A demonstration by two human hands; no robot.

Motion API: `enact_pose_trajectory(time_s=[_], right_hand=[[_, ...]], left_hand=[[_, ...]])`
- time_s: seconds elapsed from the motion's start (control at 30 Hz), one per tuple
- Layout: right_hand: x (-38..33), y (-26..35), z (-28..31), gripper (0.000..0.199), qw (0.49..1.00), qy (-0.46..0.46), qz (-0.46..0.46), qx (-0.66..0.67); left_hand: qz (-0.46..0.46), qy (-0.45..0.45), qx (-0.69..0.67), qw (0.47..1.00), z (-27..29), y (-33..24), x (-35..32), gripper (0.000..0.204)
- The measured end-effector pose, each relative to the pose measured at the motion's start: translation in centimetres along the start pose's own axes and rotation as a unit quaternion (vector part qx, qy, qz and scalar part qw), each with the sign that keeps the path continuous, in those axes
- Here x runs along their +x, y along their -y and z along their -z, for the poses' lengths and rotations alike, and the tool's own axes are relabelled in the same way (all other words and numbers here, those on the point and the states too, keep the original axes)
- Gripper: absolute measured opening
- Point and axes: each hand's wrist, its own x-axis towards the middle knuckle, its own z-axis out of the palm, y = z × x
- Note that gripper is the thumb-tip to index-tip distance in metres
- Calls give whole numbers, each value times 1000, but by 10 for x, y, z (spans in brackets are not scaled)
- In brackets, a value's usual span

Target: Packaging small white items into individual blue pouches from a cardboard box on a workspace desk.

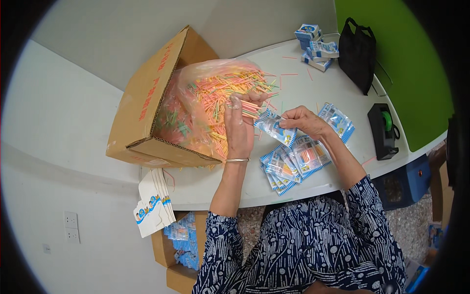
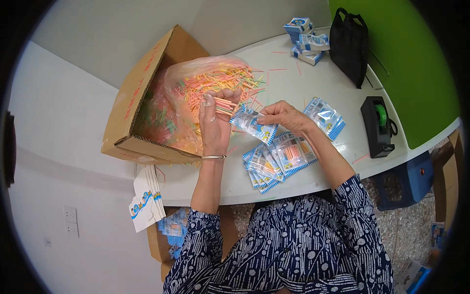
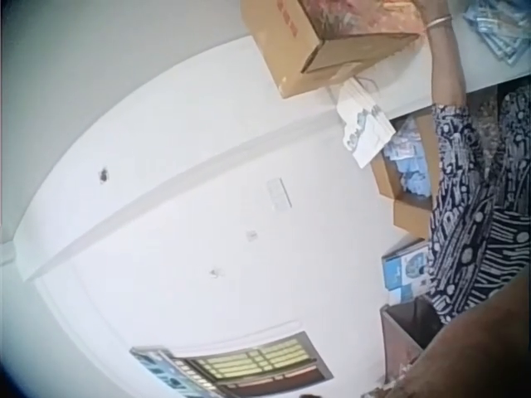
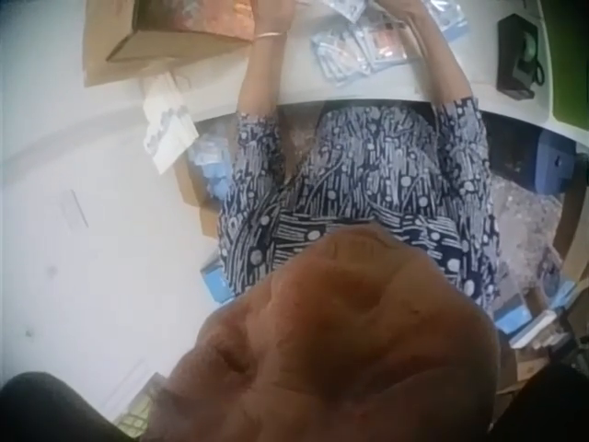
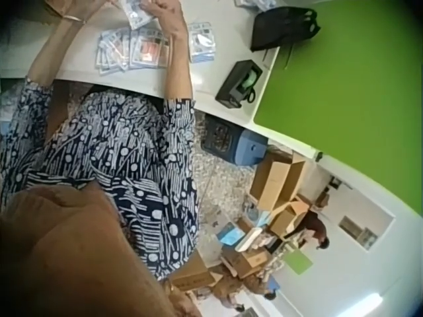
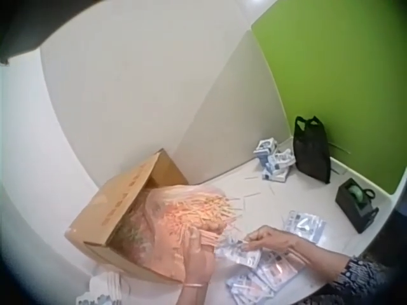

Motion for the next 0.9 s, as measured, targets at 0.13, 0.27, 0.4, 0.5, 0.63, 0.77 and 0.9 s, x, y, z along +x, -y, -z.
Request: enact_pose_trajectory(time_s=[0.13, 0.27, 0.4, 0.5, 0.63, 0.77, 0.9], right_hand=[[-4, -1, 1, 14, 1000, 17, -6, 17], [-7, -4, 2, 14, 999, 27, -4, 21], [-11, -3, 2, 14, 999, 34, -7, 22], [-12, -5, 3, 14, 999, 21, -15, 31], [-13, -12, 9, 15, 999, 32, -23, 28], [-18, -6, 3, 16, 998, 46, -18, 49], [-20, -7, 4, 16, 997, 42, -11, 67]], left_hand=[[8, 21, 102, 995, -9, 2, -9, 31], [24, 12, 138, 990, -11, 1, -14, 32], [-5, 37, 143, 989, -3, -1, -8, 24], [4, 42, 116, 992, -8, 3, -13, 21], [-28, 49, 131, 990, -12, 0, -16, 20], [-49, 60, 130, 988, -16, -2, -12, 23], [-17, 47, 115, 992, -21, 8, -22, 29]])
